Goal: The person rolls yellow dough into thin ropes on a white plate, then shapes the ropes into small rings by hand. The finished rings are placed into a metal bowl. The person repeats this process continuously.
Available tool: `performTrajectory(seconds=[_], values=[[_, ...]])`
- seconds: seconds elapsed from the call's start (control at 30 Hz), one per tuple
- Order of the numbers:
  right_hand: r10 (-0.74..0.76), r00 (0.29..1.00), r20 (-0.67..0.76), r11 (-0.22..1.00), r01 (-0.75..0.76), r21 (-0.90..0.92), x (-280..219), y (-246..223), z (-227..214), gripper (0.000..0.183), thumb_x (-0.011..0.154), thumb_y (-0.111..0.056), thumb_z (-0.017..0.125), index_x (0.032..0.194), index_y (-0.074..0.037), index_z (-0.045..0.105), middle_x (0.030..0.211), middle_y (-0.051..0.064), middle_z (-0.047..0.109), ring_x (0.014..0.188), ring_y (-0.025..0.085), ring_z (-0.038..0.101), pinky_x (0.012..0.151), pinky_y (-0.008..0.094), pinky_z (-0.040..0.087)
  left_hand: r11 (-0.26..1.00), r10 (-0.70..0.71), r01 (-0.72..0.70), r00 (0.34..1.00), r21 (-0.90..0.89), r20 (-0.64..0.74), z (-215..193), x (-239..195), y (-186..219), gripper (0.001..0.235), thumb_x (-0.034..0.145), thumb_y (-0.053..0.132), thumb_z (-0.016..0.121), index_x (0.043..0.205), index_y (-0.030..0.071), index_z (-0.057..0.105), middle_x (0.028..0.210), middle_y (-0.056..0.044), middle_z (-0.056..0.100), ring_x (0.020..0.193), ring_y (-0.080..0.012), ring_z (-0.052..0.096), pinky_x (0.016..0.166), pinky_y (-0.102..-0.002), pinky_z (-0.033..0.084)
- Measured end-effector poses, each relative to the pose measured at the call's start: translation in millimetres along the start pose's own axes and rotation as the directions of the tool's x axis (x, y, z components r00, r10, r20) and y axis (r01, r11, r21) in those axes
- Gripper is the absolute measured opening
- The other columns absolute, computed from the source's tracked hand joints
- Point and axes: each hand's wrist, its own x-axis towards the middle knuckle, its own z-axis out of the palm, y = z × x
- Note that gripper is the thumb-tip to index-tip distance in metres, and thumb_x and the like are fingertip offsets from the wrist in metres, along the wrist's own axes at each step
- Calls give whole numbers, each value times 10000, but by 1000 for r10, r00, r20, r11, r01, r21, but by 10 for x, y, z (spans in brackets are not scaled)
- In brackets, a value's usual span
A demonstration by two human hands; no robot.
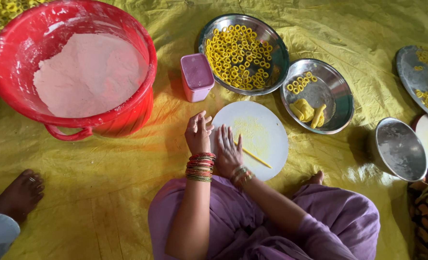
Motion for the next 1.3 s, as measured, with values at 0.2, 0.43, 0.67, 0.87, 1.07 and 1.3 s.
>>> performTrajectory(seconds=[0.2, 0.43, 0.67, 0.87, 1.07, 1.3], values=[[270, 916, 297, 883, -358, 302, 584, 104, -375, 987, 958, -678, 431, 1605, -31, 60, 1701, 174, 37, 1579, 338, -11, 1227, 642, -37, 1000, -21, 22, 999, -9, 40, -24, 22, -28, 389, 1015, 393, 570, 1249, 99, 668, 1106, -129, 748, 785, -173, 707, 782, -294, 545], [-44, 973, 226, 936, -39, 351, -82, -294, -330, 923, 957, -532, 479, 1615, -30, 69, 1692, 208, 13, 1557, 354, -8, 1183, 649, -32, 1000, -21, 21, 999, -3, 27, -26, 58, -81, 367, 1016, 371, 575, 1234, 93, 679, 1071, -127, 758, 784, -144, 698, 748, -273, 560], [251, 941, 227, 939, -294, 180, 787, 543, 156, 1054, 939, -775, 351, 1609, -10, 73, 1707, 191, 18, 1570, 355, -12, 1195, 678, 3, 999, -33, 33, 999, -25, 27, -32, 92, -125, 384, 1012, 372, 590, 1220, 66, 694, 1044, -122, 758, 742, -137, 670, 691, -269, 511], [361, 897, 257, 875, -421, 240, 542, 647, 74, 1095, 913, -779, 354, 1606, 18, 63, 1688, 218, 42, 1567, 364, -7, 1193, 643, -11, 999, -48, 49, 998, -23, 44, -26, 102, -122, 397, 1019, 396, 581, 1201, 68, 710, 1018, -108, 757, 743, -131, 663, 703, -260, 518], [200, 952, 231, 930, -258, 262, -101, 181, -24, 1088, 909, -792, 384, 1599, -2, 94, 1685, 234, 78, 1561, 373, 46, 1197, 653, -4, 1000, 19, -18, 996, -4, 87, -15, 91, -155, 449, 1007, 433, 591, 1160, 31, 718, 1025, -98, 765, 821, -124, 699, 748, -279, 555], [357, 915, 188, 881, -397, 259, 567, 684, -30, 1031, 928, -752, 406, 1611, -33, 125, 1701, 175, 123, 1578, 363, 42, 1204, 668, -23, 997, -44, 38, 995, 67, 92, -18, 74, -95, 491, 990, 462, 578, 1171, 27, 716, 1000, -81, 772, 753, -133, 659, 717, -271, 509]])
